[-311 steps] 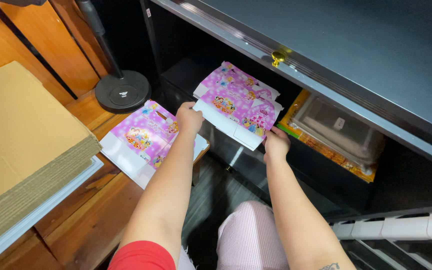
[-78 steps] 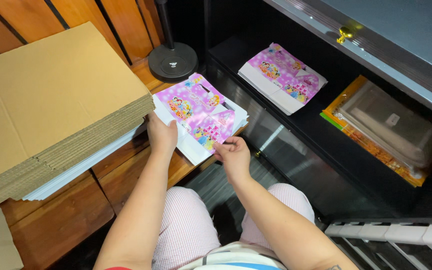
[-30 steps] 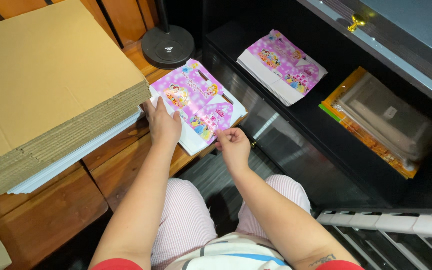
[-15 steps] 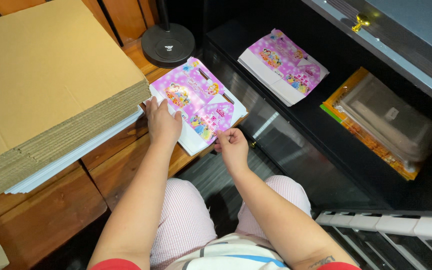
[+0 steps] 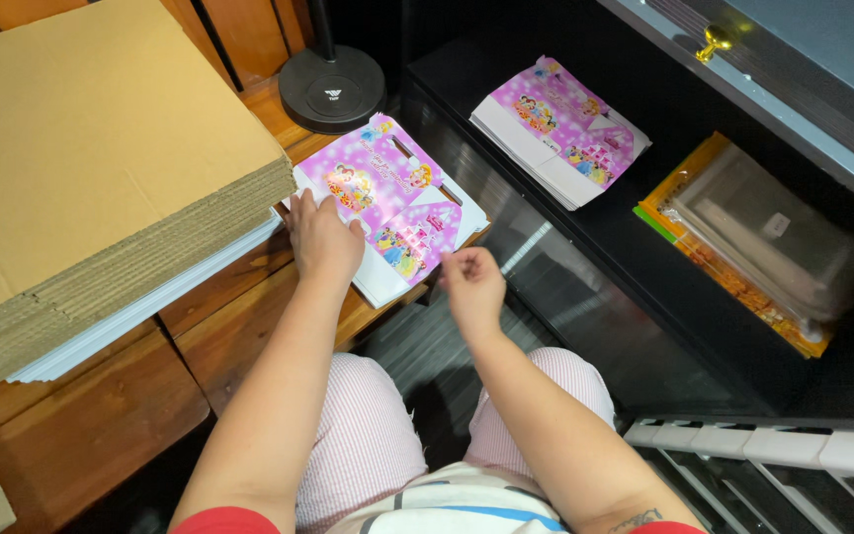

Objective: The person sits on the floor and repeatedly picks up stacks of pink papers from a wooden stool, places them on a black shelf, and then returns them to the stool. The person handles the papers by hand without using any tools.

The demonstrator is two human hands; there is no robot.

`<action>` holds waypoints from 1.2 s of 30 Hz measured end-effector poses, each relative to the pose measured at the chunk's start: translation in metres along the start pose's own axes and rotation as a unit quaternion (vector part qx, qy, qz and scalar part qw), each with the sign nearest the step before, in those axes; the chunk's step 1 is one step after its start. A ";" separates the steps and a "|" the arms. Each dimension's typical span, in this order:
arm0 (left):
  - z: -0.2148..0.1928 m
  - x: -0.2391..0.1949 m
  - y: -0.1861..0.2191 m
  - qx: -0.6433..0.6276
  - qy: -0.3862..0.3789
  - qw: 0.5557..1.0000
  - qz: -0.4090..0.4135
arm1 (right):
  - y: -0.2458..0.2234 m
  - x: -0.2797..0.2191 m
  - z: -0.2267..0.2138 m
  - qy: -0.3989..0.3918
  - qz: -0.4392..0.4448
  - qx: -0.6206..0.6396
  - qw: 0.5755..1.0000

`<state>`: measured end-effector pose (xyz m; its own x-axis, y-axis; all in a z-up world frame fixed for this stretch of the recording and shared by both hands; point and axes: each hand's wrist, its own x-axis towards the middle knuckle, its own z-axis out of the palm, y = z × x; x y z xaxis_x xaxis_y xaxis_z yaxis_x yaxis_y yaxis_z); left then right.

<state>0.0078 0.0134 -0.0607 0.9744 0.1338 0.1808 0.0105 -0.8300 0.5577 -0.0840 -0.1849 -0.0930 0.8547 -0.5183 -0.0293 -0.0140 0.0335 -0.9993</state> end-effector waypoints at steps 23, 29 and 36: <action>0.162 0.095 0.118 -0.105 0.119 0.935 0.319 | 0.001 0.132 -0.072 0.164 -0.350 -0.532 0.753; 0.254 0.131 0.148 -0.078 0.123 0.938 0.316 | 0.020 0.157 -0.069 0.126 -0.358 -0.663 0.645; 0.280 0.156 0.161 -0.076 0.168 0.933 0.308 | 0.026 0.169 -0.065 0.164 -0.414 -0.732 0.516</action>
<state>0.2245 -0.2514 -0.1698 0.6597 -0.1601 0.7343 -0.5849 -0.7228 0.3680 0.0266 -0.3276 -0.1253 0.7520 0.0384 0.6580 -0.2960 -0.8723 0.3892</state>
